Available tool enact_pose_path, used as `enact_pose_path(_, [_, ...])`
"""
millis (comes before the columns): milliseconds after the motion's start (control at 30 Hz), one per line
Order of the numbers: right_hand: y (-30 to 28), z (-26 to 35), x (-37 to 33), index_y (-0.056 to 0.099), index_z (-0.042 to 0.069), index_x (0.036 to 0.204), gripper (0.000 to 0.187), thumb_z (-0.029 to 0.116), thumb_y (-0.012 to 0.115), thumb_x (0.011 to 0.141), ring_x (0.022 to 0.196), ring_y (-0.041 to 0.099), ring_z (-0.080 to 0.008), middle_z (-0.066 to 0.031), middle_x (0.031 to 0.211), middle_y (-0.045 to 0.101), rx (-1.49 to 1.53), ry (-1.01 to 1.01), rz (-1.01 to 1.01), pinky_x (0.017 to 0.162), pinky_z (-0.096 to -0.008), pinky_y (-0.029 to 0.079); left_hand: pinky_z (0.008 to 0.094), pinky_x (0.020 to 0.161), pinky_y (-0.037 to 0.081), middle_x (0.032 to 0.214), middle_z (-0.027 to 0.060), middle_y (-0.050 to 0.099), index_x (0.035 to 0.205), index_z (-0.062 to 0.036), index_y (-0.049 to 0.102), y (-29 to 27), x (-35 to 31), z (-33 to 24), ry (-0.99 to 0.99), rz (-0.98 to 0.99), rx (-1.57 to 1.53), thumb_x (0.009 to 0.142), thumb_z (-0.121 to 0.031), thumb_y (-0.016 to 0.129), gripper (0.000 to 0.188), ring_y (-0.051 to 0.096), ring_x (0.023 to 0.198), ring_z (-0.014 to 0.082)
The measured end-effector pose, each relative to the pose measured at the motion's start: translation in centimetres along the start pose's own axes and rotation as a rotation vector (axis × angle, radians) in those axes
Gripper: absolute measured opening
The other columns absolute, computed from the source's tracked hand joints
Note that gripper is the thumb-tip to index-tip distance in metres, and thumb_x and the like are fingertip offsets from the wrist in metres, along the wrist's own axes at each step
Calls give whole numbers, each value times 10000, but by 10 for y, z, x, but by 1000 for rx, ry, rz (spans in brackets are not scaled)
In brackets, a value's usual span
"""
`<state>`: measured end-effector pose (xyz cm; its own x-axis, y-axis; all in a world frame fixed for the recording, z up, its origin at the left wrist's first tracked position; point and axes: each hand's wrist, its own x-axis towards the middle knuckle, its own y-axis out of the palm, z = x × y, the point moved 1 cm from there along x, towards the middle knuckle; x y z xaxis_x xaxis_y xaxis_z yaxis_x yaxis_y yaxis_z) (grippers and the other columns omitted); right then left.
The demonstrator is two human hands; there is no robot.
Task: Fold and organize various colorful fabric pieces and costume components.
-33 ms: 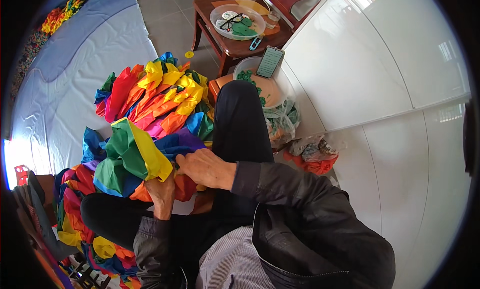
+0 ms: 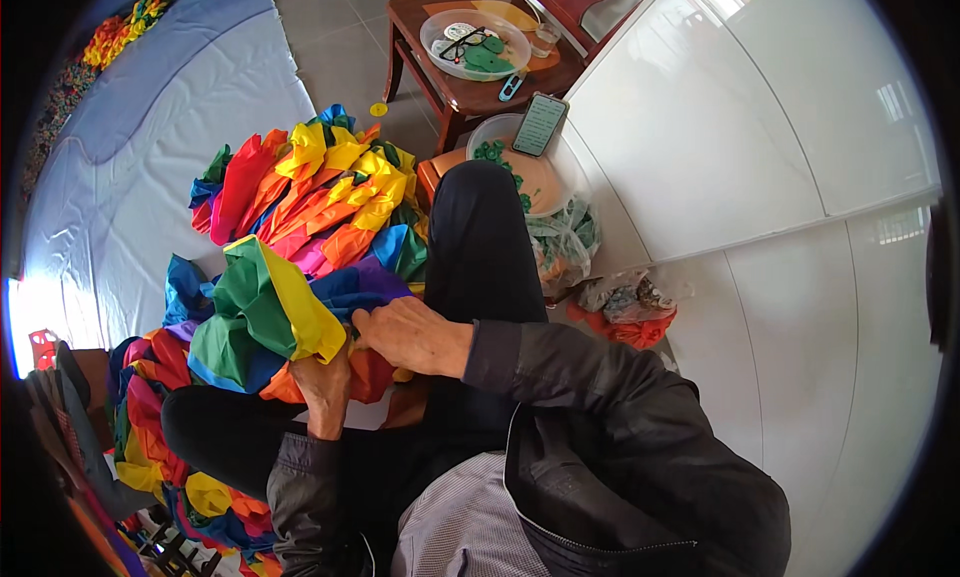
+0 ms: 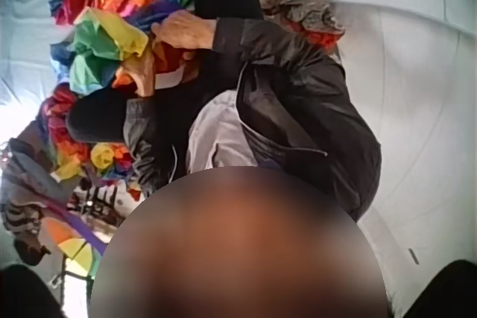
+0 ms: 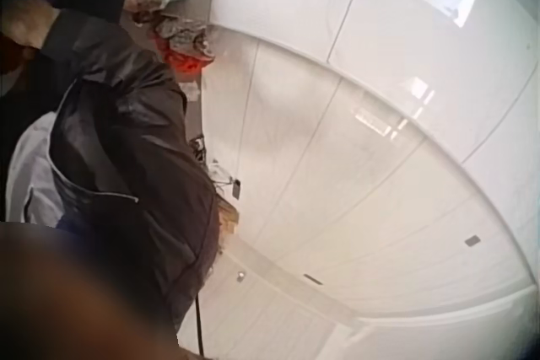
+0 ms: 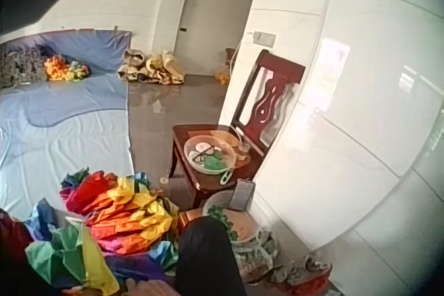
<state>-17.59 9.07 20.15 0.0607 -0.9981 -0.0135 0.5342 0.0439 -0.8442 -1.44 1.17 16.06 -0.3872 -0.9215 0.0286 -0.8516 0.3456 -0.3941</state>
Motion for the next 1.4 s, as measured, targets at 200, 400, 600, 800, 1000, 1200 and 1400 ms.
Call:
enact_pose_path(200, [2,-1,-6,501,-17,1031,311,211,674,909,704,667,-383,-180,810,632,-6,-76,15,618,-446,533,340,795,533,962,79,717,1120,3,654,1,-3,7,74,21,-7,846,-118,806,336,686,896,202])
enact_pose_path(400, [4,5,-10,460,-37,1072,341,128,663,854,682,656,-377,-187,820,614,-9,-89,-22,598,-445,525,357,799,556,987,90,734,1106,-11,669,1,-3,8,41,13,-19,805,-99,844,359,718,899,241])
enact_pose_path(600, [9,9,-11,515,-45,1012,172,84,560,906,694,700,-375,-210,781,657,-11,-59,-58,602,-448,561,354,789,549,943,78,726,1091,-6,667,-1,-2,4,77,21,24,835,-131,824,325,707,869,225])
enact_pose_path(800, [29,10,-15,520,-51,1001,172,84,552,899,688,695,-389,-211,782,657,36,14,-99,597,-463,552,355,761,549,924,82,728,1058,-3,675,-1,-2,9,73,35,8,835,-130,825,298,708,848,224])
enact_pose_path(1000, [39,12,-18,520,-28,951,159,129,541,951,642,650,-394,-230,755,616,50,126,-153,546,-483,509,353,732,545,912,83,729,1042,9,676,2,-3,8,122,7,-33,830,-109,825,285,708,826,215])
enact_pose_path(1200, [38,16,-13,543,-11,899,239,199,509,1008,624,655,-415,-266,707,628,191,255,-177,548,-506,509,368,745,557,923,93,736,1042,-5,683,4,-1,15,268,-52,41,806,-117,842,306,721,832,237])
enact_pose_path(1400, [32,17,-11,590,-28,893,380,304,485,1044,613,643,-443,-275,655,611,970,681,-59,568,-525,514,409,794,577,964,134,753,1078,-30,699,3,-4,9,476,-82,263,753,-133,849,373,743,889,309])
